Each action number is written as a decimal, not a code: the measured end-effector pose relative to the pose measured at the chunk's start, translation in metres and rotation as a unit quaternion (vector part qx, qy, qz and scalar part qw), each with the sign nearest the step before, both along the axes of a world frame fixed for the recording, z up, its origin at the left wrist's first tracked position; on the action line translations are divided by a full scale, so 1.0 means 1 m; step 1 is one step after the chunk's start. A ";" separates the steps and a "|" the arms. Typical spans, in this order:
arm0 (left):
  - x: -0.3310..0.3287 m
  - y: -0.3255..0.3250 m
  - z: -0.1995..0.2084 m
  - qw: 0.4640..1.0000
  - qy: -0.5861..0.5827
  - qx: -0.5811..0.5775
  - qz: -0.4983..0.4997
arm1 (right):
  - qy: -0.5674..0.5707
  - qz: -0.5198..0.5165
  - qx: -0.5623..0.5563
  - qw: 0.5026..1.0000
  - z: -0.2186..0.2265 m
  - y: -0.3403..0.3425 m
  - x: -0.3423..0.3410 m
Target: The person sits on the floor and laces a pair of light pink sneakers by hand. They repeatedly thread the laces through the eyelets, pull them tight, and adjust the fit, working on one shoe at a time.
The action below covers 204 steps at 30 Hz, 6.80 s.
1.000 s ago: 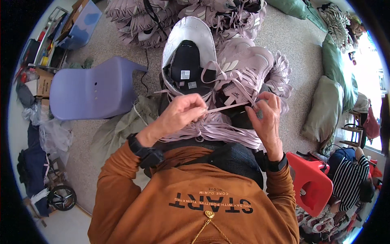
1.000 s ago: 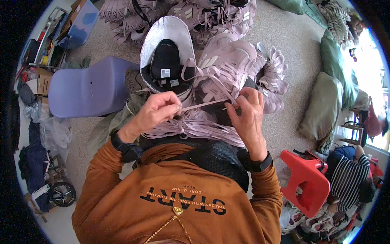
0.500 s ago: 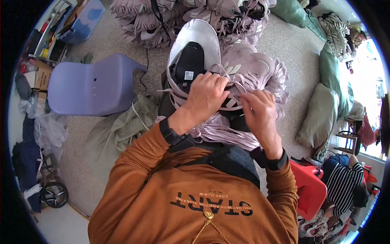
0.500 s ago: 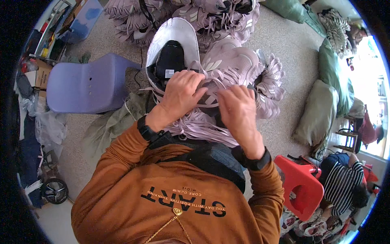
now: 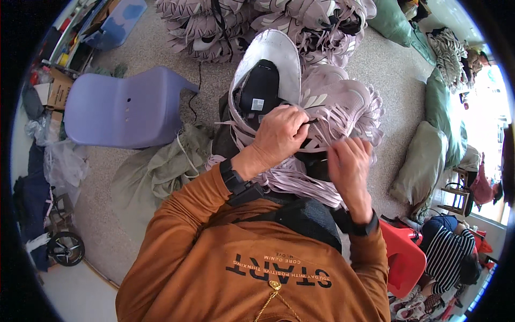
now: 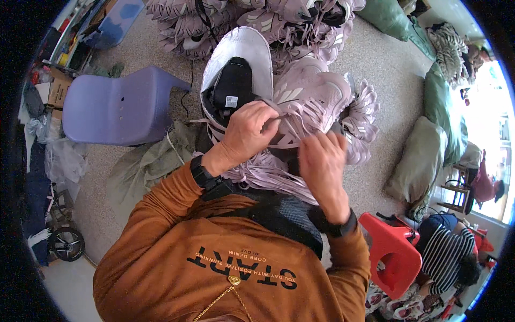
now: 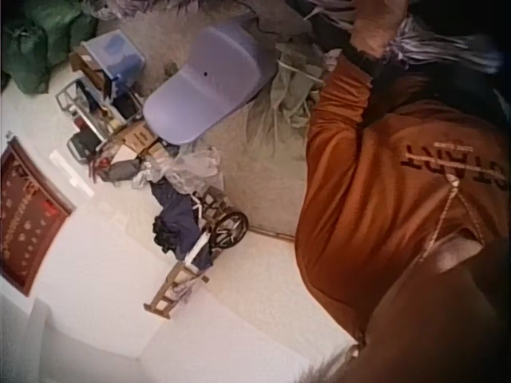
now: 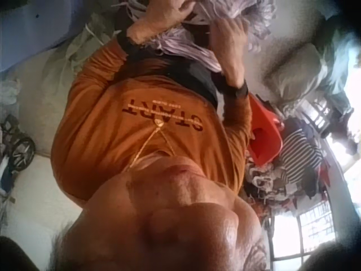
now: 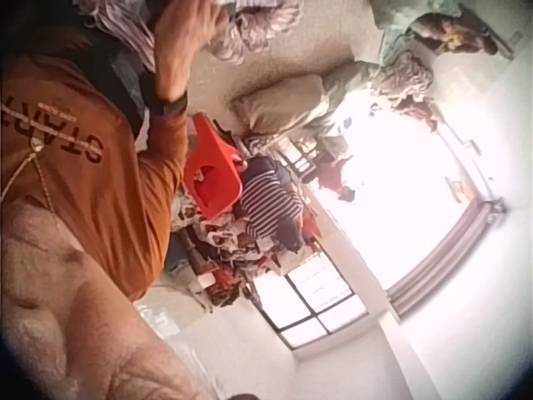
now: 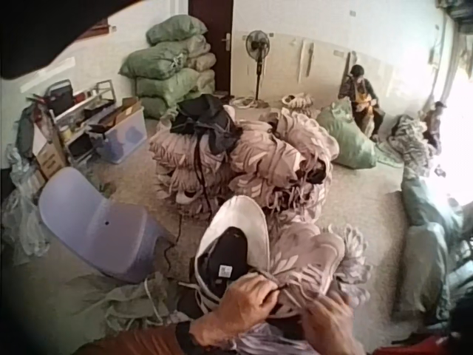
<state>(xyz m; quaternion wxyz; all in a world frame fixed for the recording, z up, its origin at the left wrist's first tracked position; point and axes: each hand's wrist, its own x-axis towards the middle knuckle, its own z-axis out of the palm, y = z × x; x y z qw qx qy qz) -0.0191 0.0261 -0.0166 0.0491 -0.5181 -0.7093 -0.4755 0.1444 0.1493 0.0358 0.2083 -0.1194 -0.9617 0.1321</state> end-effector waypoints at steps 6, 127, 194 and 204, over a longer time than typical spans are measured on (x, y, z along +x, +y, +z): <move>-0.001 -0.004 0.009 1.000 -0.026 0.002 -0.005 | -0.091 -0.139 -0.130 0.978 -0.026 0.036 0.123; 0.001 -0.014 0.107 0.927 0.152 -0.044 -0.340 | 0.088 0.105 -0.519 0.844 0.034 0.044 -0.100; 0.002 -0.007 -0.007 0.989 -0.032 -0.093 -0.107 | -0.065 -0.060 -0.341 0.936 -0.036 0.034 0.075; 0.029 -0.054 -0.016 0.915 -0.138 -0.227 -0.303 | -0.213 0.091 -0.203 0.951 -0.056 0.005 0.077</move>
